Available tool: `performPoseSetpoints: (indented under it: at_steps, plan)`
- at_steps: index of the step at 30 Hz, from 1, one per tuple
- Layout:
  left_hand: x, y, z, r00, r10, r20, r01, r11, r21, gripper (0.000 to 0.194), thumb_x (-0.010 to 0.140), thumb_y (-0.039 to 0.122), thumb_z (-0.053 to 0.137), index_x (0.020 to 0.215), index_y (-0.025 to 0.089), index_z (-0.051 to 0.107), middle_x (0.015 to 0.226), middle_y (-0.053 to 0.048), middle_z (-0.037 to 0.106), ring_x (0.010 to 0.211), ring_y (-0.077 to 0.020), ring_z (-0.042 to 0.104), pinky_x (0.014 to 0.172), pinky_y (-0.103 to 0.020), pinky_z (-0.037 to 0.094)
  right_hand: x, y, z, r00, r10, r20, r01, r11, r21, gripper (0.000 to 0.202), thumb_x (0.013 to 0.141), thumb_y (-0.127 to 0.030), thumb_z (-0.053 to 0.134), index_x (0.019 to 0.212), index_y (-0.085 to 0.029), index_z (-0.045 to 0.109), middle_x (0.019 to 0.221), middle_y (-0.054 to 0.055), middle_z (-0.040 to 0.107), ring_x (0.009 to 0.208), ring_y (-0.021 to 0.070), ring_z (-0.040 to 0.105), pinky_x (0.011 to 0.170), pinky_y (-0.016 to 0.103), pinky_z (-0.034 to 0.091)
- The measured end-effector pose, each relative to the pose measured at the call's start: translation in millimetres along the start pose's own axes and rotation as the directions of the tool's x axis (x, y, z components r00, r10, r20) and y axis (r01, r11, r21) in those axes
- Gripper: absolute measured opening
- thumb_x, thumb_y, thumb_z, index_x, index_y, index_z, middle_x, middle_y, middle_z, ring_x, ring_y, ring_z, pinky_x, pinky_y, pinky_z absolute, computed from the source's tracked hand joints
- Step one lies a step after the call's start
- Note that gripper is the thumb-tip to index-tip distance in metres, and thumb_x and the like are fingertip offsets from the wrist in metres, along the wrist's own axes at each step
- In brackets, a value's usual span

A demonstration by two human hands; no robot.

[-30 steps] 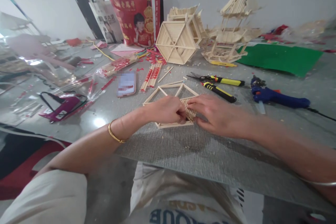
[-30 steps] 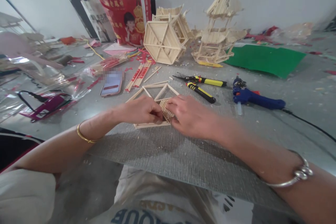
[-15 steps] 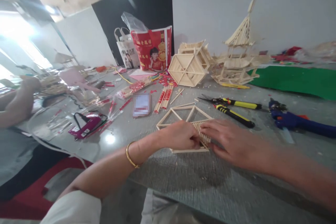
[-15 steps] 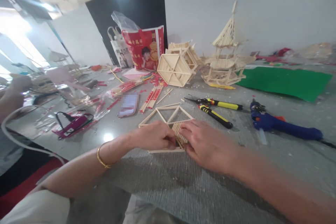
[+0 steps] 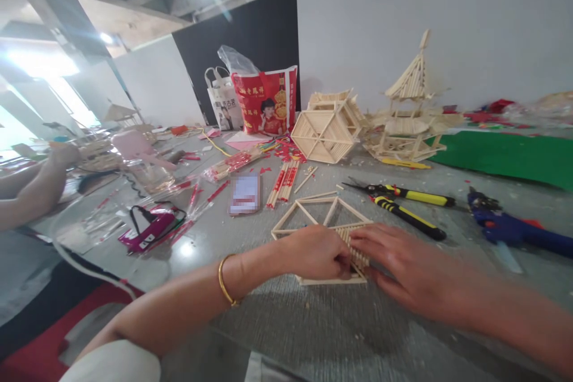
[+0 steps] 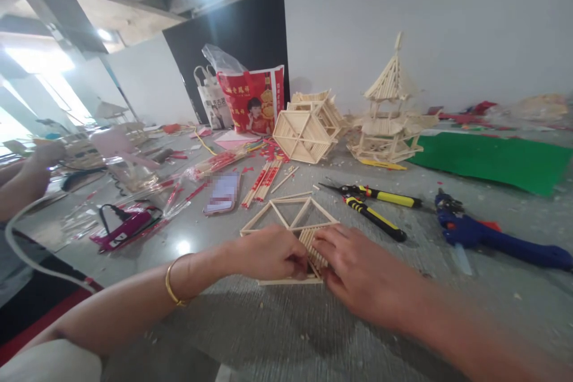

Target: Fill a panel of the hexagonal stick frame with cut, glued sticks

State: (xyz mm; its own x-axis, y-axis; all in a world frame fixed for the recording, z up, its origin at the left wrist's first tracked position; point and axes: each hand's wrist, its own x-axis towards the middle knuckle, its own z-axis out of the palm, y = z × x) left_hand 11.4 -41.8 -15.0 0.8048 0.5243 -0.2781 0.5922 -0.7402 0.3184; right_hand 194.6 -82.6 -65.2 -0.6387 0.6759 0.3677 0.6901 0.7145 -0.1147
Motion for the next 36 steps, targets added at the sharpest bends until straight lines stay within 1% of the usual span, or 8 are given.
performPoseSetpoints:
  at_steps: [5, 8, 11, 18, 23, 26, 30, 36]
  plan:
    - [7.2, -5.7, 1.9, 0.996, 0.087, -0.016, -0.087, 0.996, 0.002, 0.017, 0.074, 0.018, 0.054, 0.076, 0.016, 0.071, 0.069, 0.0, 0.068, 0.06, -0.009, 0.055, 0.054, -0.021, 0.032, -1.2, 1.6, -3.2, 1.0, -0.018, 0.025, 0.019, 0.999, -0.043, 0.034, 0.075, -0.011, 0.047, 0.106, -0.011, 0.061, 0.109, 0.015, 0.063, 0.104, 0.0257, 0.057, 0.089, 0.045, 0.049]
    - [12.2, -10.4, 2.4, 0.995, 0.099, -0.02, -0.099, 0.995, -0.015, 0.017, 0.072, 0.017, 0.055, 0.075, 0.016, 0.072, 0.065, 0.001, 0.066, 0.058, -0.0089, 0.054, 0.054, -0.021, 0.031, -0.3, 2.5, -8.0, 0.997, -0.004, 0.08, 0.007, 1.0, -0.027, 0.03, 0.078, -0.015, 0.047, 0.104, -0.014, 0.062, 0.11, 0.013, 0.063, 0.106, 0.0251, 0.056, 0.093, 0.044, 0.046]
    - [14.5, -12.9, 1.2, 0.993, 0.118, 0.0, -0.118, 0.992, -0.046, 0.018, 0.071, 0.017, 0.054, 0.075, 0.017, 0.072, 0.063, 0.001, 0.066, 0.056, -0.0085, 0.052, 0.054, -0.021, 0.03, 1.1, 3.3, -11.6, 0.993, 0.001, 0.119, 0.0, 1.0, -0.009, 0.026, 0.08, -0.017, 0.048, 0.102, -0.013, 0.062, 0.108, 0.014, 0.063, 0.105, 0.0255, 0.056, 0.094, 0.044, 0.045]
    - [12.9, -11.5, -2.0, 0.995, 0.094, 0.018, -0.093, 0.994, -0.064, 0.019, 0.072, 0.018, 0.055, 0.081, 0.017, 0.073, 0.07, 0.0, 0.068, 0.06, -0.0089, 0.053, 0.057, -0.022, 0.032, 0.4, 4.8, -11.7, 0.989, 0.006, 0.146, -0.007, 1.0, 0.01, 0.027, 0.081, -0.017, 0.047, 0.103, -0.012, 0.063, 0.109, 0.015, 0.062, 0.108, 0.027, 0.054, 0.093, 0.044, 0.045]
    - [13.9, -11.8, -1.9, 0.996, 0.084, 0.021, -0.081, 0.993, -0.091, 0.017, 0.073, 0.018, 0.056, 0.08, 0.016, 0.072, 0.066, 0.001, 0.067, 0.06, -0.0086, 0.054, 0.056, -0.02, 0.031, 1.5, 3.8, -13.5, 0.987, 0.017, 0.157, -0.014, 1.0, -0.021, 0.028, 0.081, -0.017, 0.047, 0.103, -0.009, 0.064, 0.11, 0.017, 0.062, 0.108, 0.0274, 0.055, 0.094, 0.043, 0.043]
    - [14.4, -13.1, -1.3, 0.996, 0.088, 0.008, -0.087, 0.993, -0.08, 0.018, 0.073, 0.018, 0.056, 0.08, 0.016, 0.072, 0.066, 0.001, 0.067, 0.06, -0.0086, 0.054, 0.056, -0.02, 0.031, 2.8, 2.0, -16.7, 0.981, 0.037, 0.19, -0.032, 0.999, -0.034, 0.028, 0.08, -0.017, 0.048, 0.103, -0.012, 0.063, 0.109, 0.014, 0.062, 0.108, 0.0261, 0.055, 0.093, 0.042, 0.044]
    - [13.8, -12.6, -1.2, 0.996, 0.093, 0.007, -0.092, 0.992, -0.083, 0.019, 0.073, 0.019, 0.055, 0.082, 0.016, 0.072, 0.069, 0.001, 0.068, 0.06, -0.0088, 0.055, 0.056, -0.02, 0.032, 3.9, 1.3, -19.0, 0.981, 0.044, 0.189, -0.036, 0.998, -0.045, 0.028, 0.08, -0.017, 0.05, 0.104, -0.015, 0.063, 0.108, 0.012, 0.063, 0.108, 0.0254, 0.054, 0.092, 0.041, 0.044]
    - [14.3, -10.9, -0.9, 0.996, 0.093, -0.003, -0.093, 0.99, -0.108, 0.019, 0.072, 0.016, 0.054, 0.079, 0.015, 0.071, 0.068, 0.001, 0.067, 0.06, -0.0088, 0.055, 0.056, -0.019, 0.032, 5.1, 1.0, -19.6, 0.976, 0.052, 0.212, -0.041, 0.998, -0.055, 0.027, 0.079, -0.015, 0.049, 0.102, -0.01, 0.064, 0.108, 0.015, 0.062, 0.107, 0.0264, 0.054, 0.094, 0.041, 0.043]
